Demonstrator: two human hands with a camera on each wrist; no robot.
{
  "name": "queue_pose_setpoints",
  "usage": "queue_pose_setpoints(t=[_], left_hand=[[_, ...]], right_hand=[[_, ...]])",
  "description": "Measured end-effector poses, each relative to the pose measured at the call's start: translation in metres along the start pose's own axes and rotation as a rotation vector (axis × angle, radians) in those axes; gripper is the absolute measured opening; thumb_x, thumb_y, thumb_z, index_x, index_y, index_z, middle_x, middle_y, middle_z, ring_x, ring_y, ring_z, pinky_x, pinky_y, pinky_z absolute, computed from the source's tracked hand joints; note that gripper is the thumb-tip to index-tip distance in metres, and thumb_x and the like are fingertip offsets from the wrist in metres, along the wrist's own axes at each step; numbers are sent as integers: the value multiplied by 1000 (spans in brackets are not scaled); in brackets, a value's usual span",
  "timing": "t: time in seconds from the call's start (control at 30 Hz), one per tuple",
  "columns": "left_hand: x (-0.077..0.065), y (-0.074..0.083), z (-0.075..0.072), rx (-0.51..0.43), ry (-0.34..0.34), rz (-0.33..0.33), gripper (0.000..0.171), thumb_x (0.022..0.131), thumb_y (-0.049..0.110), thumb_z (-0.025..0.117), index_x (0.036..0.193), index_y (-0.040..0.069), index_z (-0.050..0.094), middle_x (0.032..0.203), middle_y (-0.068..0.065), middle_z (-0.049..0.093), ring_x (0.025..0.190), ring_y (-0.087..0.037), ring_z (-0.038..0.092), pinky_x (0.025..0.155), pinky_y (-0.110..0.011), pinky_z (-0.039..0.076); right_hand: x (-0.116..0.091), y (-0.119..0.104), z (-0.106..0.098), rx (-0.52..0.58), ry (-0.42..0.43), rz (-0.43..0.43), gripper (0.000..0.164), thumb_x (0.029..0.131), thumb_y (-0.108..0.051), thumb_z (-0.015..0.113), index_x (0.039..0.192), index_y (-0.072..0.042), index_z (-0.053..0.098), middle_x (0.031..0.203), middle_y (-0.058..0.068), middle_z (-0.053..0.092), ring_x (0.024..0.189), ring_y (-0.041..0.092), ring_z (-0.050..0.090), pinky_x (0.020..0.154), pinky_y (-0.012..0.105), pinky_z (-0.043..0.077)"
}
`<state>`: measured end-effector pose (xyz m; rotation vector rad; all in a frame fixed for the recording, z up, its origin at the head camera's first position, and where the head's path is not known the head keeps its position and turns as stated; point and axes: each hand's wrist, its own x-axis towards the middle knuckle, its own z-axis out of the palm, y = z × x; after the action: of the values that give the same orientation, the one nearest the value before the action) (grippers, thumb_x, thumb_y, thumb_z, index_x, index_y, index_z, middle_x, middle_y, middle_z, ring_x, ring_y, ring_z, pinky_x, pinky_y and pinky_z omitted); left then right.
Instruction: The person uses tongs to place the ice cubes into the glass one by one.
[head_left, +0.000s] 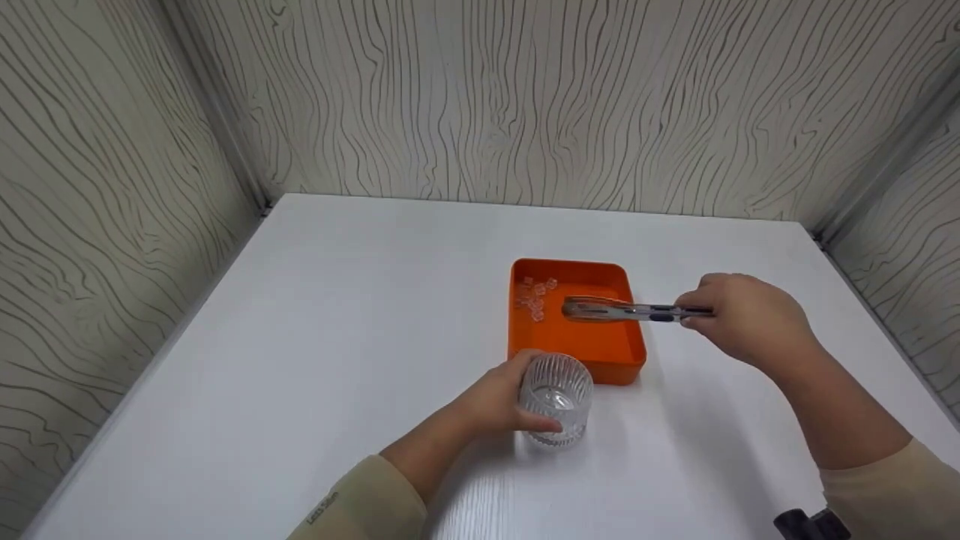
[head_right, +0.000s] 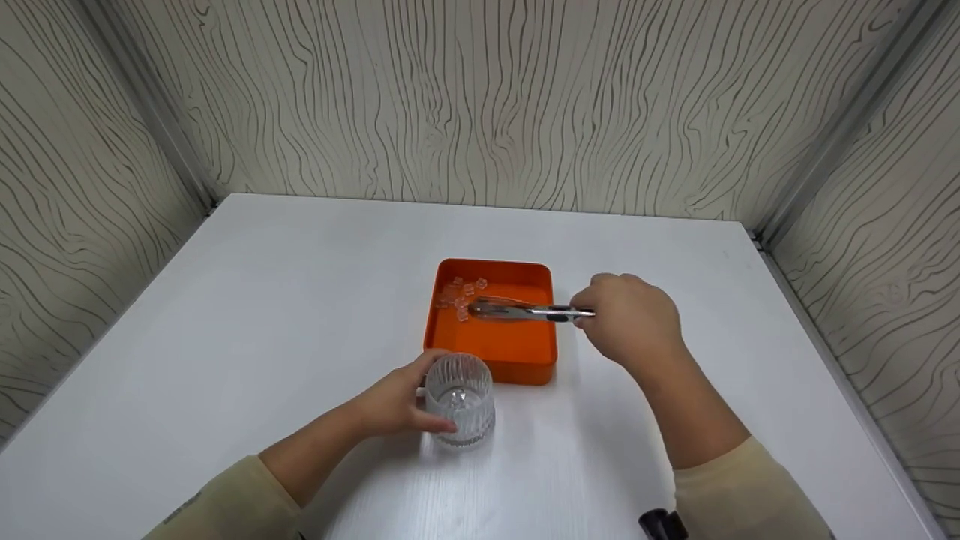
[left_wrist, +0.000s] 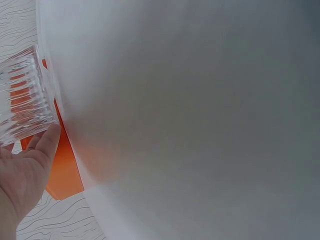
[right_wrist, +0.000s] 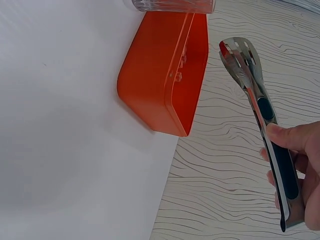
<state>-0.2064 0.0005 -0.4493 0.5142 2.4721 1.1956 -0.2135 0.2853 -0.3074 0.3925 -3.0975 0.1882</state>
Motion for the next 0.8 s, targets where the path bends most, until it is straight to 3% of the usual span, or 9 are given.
queue_pose_setpoints(t=[0.3, 0.8], left_hand=[[0, -1, 0, -5, -4, 16, 83, 57, 50, 81, 125, 41, 35, 118, 18, 49, 111, -7, 47, 97, -36, 41], [1, -1, -1, -6, -8, 23, 85, 58, 47, 83, 127, 37, 34, 116, 17, 51, 108, -6, 48, 97, -35, 41]], right_hand=[[-9, -12, -5, 31, -3, -49, 18, 77, -15, 71, 94, -21, 73, 76, -9, 56, 64, 13, 46, 50, 26, 36], [-17, -19, -6, 34, -12, -185, 20, 74, -14, 74, 84, -31, 71, 69, -15, 50, 62, 8, 45, 51, 24, 36]])
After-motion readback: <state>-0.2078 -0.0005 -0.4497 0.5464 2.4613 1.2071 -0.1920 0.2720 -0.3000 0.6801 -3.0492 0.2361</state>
